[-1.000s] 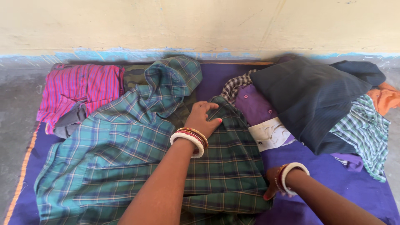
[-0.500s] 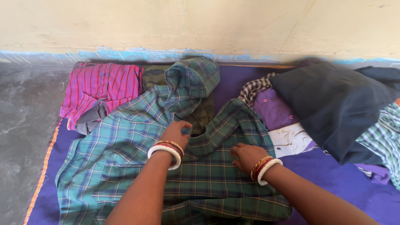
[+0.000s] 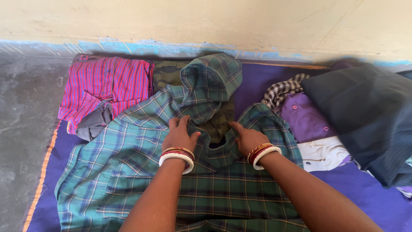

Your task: The person folds a green plaid shirt on a purple mat. They smooth the fabric, fold the sleeves inward, fold the bottom up, and then fold the shirt in half to create a compact bundle.

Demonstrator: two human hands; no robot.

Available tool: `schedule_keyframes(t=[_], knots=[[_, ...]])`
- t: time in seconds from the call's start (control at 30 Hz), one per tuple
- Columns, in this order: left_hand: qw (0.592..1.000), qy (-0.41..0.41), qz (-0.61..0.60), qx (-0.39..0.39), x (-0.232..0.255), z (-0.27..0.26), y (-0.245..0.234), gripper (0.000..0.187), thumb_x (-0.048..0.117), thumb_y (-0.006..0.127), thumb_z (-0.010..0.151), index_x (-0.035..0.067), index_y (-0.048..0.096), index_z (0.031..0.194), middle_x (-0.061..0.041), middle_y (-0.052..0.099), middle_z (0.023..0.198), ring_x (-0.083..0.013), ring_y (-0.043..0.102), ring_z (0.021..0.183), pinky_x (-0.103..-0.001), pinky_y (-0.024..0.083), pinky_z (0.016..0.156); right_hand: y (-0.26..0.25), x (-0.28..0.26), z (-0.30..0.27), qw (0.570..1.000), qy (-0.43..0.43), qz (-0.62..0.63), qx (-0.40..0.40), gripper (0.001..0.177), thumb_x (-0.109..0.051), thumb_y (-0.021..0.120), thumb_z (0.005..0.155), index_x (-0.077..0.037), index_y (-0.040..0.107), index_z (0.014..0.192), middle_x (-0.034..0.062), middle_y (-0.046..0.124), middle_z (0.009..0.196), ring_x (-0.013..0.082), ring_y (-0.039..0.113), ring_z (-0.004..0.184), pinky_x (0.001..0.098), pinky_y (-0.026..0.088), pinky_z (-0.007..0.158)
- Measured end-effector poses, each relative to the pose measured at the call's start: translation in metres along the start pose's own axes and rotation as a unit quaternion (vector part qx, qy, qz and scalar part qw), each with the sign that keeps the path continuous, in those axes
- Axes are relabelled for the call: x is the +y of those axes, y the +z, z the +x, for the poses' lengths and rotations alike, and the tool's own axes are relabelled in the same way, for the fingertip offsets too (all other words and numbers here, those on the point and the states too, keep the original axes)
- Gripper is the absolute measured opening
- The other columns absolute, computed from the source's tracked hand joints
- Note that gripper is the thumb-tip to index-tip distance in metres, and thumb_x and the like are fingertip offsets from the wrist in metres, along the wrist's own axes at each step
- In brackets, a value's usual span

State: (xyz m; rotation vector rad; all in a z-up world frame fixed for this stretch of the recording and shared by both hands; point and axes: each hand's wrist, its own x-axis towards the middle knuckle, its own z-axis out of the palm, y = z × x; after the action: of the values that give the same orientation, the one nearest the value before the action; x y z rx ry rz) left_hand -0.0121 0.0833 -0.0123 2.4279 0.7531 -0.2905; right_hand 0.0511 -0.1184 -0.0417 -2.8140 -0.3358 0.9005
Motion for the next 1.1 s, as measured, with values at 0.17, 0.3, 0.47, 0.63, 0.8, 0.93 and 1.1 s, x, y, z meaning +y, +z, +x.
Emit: schedule_keyframes(t=[0.17,0.3,0.47,0.63,0.8,0.93,1.1], knots=[[1.000,-0.022,-0.008,-0.002,-0.005,0.016,0.014,0.063,0.042,0.079,0.084,0.024,0.054,0.138,-0.004,0.048,0.144,-0.0345,0.066,0.113,-0.048,0.054,0.095,0.013,0.010,0.023,1.000,-0.006,0.000,0.029,0.041,-0.025,0.062,0.096,-0.024,0.054,0.136,0.0133,0.075,0.108,0.0351,0.070,0.106,0.0495,0.054,0.093],[0.998,-0.018,-0.037,0.048,-0.016,0.032,0.032,0.036,0.036,0.075,0.087,0.023,0.067,0.120,-0.006,0.061,0.128,-0.0333,0.069,0.108,-0.047,0.056,0.090,0.021,0.024,0.036,0.999,-0.007,0.016,0.034,0.032,-0.025,0.060,0.095,-0.022,0.060,0.127,0.0117,0.075,0.110,0.0351,0.070,0.106,0.0489,0.054,0.093],[0.963,-0.062,-0.241,0.108,-0.029,0.063,0.045,0.017,0.023,0.069,0.095,0.017,0.065,0.111,-0.007,0.070,0.100,-0.0370,0.072,0.095,-0.049,0.056,0.081,0.022,0.042,0.049,0.992,-0.013,0.076,0.098,0.021,-0.022,0.060,0.097,-0.015,0.063,0.117,0.0199,0.076,0.100,0.0377,0.070,0.097,0.0482,0.055,0.088],[0.779,-0.077,-0.595,0.185,-0.041,0.104,0.036,0.015,0.011,0.060,0.098,0.012,0.055,0.112,-0.007,0.065,0.094,-0.0321,0.070,0.090,-0.042,0.049,0.073,0.013,0.074,0.079,0.872,0.028,0.453,0.182,0.015,-0.011,0.061,0.098,-0.003,0.062,0.110,0.0167,0.075,0.095,0.0262,0.074,0.088,0.0379,0.058,0.078],[0.859,0.169,-0.419,0.240,-0.040,0.098,0.048,0.055,0.009,0.072,0.093,0.009,0.045,0.142,-0.017,0.052,0.142,-0.0319,0.048,0.135,-0.041,0.037,0.115,0.029,0.073,0.091,0.834,-0.121,0.498,0.204,0.048,-0.008,0.067,0.093,-0.011,0.050,0.137,0.0170,0.058,0.136,0.0282,0.058,0.124,0.0382,0.050,0.101],[0.900,0.180,-0.360,0.166,-0.032,0.080,0.047,0.081,0.012,0.076,0.087,0.013,0.033,0.156,-0.015,0.041,0.160,-0.0305,0.038,0.150,-0.041,0.030,0.121,0.031,0.063,0.071,0.893,-0.101,0.414,0.143,0.078,-0.008,0.069,0.088,-0.022,0.030,0.154,0.0138,0.041,0.157,0.0295,0.043,0.142,0.0443,0.045,0.106],[0.937,0.150,-0.278,0.147,-0.035,0.067,0.036,0.066,0.015,0.073,0.087,0.016,0.047,0.148,-0.014,0.050,0.151,-0.0334,0.046,0.142,-0.042,0.040,0.114,0.022,0.051,0.041,0.925,-0.128,0.330,0.141,0.068,-0.013,0.069,0.087,-0.021,0.041,0.149,0.0103,0.053,0.150,0.0288,0.053,0.137,0.0440,0.049,0.106]])
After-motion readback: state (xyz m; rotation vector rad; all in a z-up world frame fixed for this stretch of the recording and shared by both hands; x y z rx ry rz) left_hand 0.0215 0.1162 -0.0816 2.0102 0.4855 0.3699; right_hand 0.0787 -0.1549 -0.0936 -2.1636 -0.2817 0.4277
